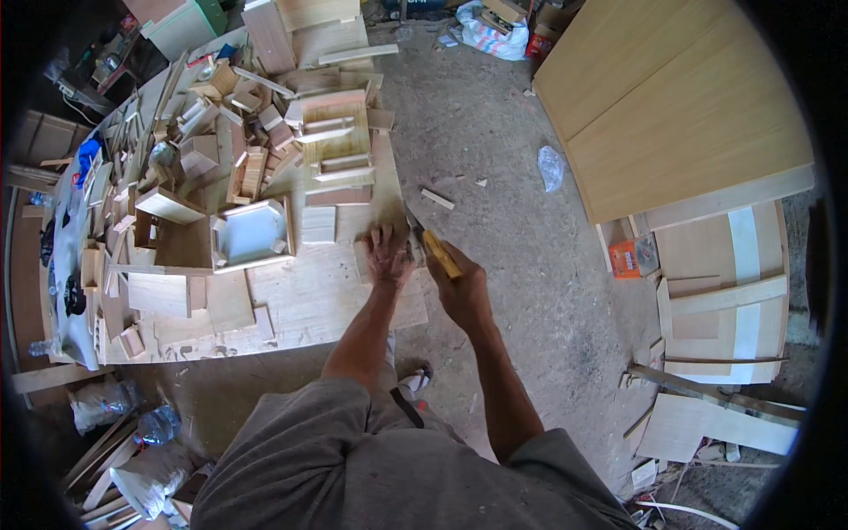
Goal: The person marks a piece of wood with a pen, cuts it using a hand saw, rubs it with a sanding block, and trims its edges with a utility knife.
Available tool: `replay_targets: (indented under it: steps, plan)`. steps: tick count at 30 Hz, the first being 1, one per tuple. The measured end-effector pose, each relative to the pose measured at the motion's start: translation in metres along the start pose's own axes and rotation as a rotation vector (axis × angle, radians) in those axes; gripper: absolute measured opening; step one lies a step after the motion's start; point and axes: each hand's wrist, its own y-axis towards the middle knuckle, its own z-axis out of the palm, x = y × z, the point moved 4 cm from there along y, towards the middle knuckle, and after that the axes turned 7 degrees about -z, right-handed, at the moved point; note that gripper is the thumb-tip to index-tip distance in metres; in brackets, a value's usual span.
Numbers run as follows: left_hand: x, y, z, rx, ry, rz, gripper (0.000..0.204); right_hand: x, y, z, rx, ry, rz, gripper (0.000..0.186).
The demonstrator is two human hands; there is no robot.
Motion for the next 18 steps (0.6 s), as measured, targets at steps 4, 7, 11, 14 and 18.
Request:
replay_targets:
  steps: [4,7,11,14,18]
  plan:
    - [0.017,-0.009,0.004,0.033,0.039,-0.014,0.045,0.036,-0.002,-0.011,0.089,0.051,0.084,0.041]
    - [0.004,0.001,0.011,0.112,-0.004,0.012,0.044,0.000,0.024,0.003,0.092,0.045,0.177,0.036]
    - [0.003,-0.005,0.003,0.034,0.013,0.045,0.041,0.006,0.025,-0.004,0.151,0.084,0.275,0.033]
    - [0.012,-0.005,0.004,0.035,-0.013,0.046,0.043,0.062,0.026,-0.024,0.138,0.146,0.258,0.033]
    - [0.011,-0.017,0.008,0.066,-0.045,0.092,0.045,0.066,0.037,-0.025,0.226,0.099,0.365,0.034]
